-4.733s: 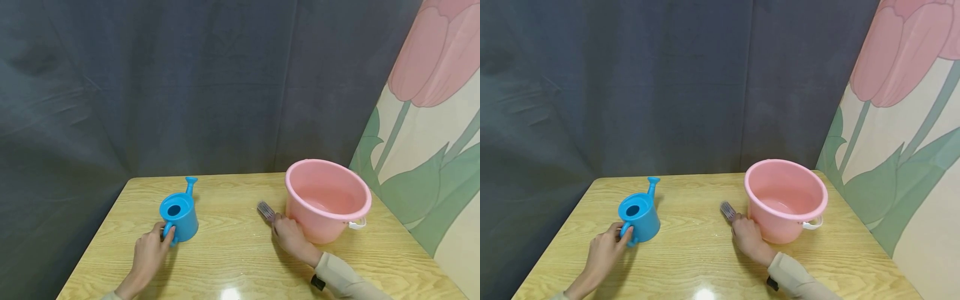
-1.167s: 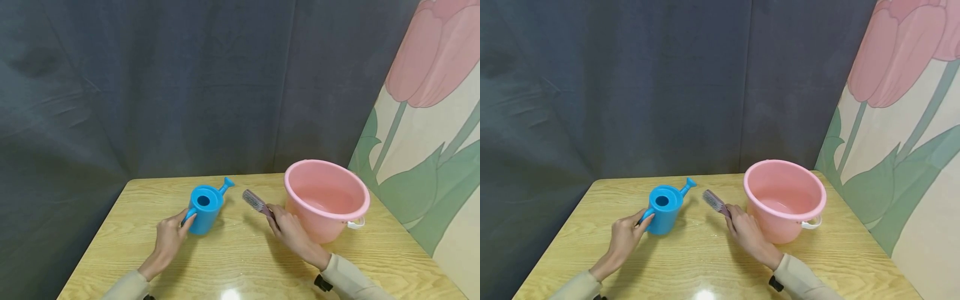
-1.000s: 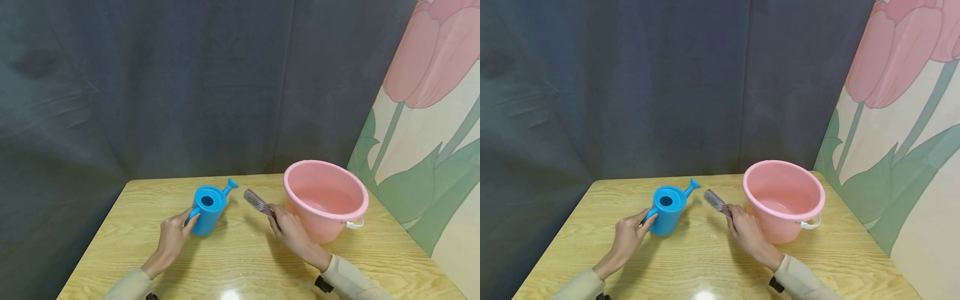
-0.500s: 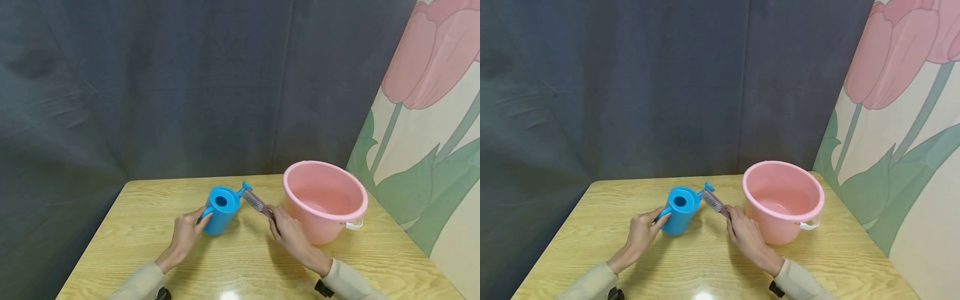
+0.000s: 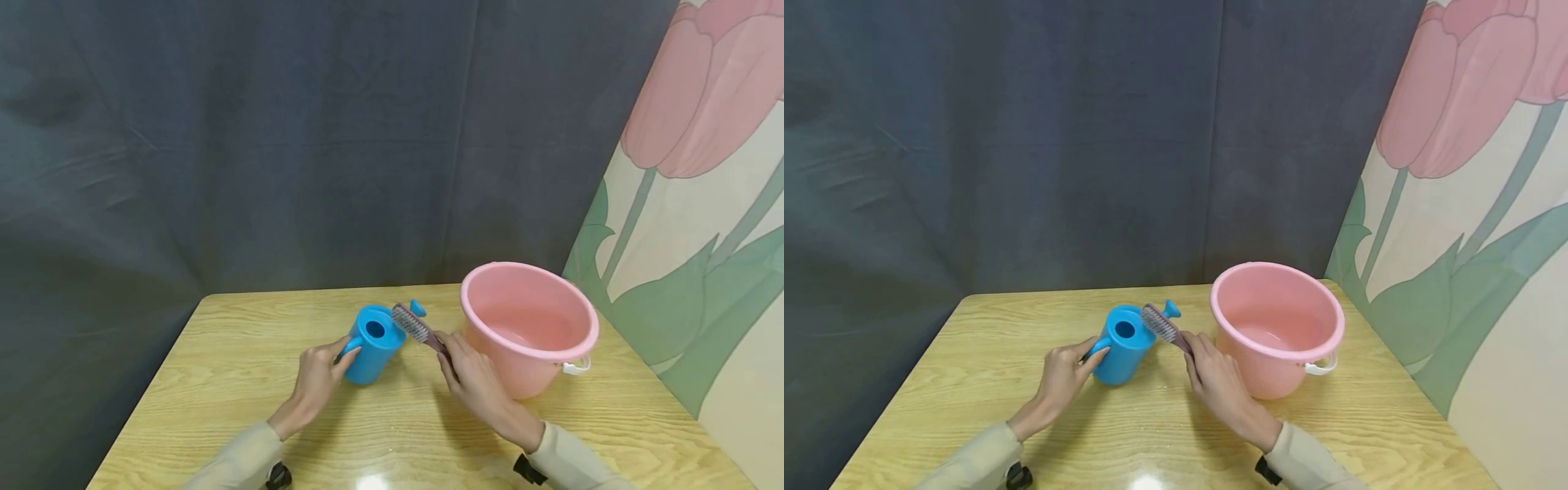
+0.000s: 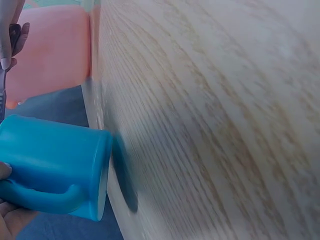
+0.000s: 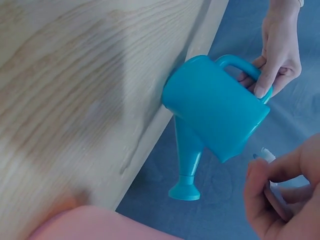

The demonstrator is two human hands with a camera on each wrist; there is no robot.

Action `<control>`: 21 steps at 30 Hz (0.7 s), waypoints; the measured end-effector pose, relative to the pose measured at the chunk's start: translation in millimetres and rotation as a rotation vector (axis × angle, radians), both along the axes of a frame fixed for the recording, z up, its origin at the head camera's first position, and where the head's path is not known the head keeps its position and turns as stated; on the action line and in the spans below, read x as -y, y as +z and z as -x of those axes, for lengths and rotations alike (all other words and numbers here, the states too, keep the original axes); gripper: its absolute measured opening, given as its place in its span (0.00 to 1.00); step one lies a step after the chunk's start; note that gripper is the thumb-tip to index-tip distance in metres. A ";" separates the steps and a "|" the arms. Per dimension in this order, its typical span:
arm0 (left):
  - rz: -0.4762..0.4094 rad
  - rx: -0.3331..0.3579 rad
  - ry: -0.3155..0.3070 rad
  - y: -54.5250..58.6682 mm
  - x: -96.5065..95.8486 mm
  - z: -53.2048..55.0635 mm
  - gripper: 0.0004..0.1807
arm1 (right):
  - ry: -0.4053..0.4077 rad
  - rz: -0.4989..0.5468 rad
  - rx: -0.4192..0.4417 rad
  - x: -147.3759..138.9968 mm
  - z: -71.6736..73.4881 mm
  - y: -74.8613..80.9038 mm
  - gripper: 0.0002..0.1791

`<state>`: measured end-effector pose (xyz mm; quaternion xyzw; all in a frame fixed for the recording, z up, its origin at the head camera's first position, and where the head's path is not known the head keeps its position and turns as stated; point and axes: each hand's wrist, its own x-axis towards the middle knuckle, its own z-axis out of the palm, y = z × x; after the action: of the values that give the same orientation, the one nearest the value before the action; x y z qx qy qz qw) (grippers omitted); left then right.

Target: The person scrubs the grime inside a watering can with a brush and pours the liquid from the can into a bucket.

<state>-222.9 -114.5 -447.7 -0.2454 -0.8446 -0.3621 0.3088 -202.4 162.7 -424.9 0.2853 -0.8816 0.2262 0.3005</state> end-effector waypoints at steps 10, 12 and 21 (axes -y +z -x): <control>0.006 -0.026 -0.028 -2.6 -4.2 5.3 0.04 | 0.014 -0.024 -0.022 3.0 1.7 7.5 0.20; 0.026 -0.040 -0.043 -1.7 -4.8 5.8 0.04 | 0.021 -0.030 -0.038 3.9 2.8 9.1 0.20; 0.054 -0.082 -0.055 -3.5 -4.2 2.5 0.10 | 0.073 0.009 -0.082 7.4 2.1 12.9 0.19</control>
<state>-225.4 -110.3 -451.2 -0.2914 -0.8338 -0.3371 0.3261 -204.5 155.3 -412.0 0.3248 -0.8565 0.2293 0.3292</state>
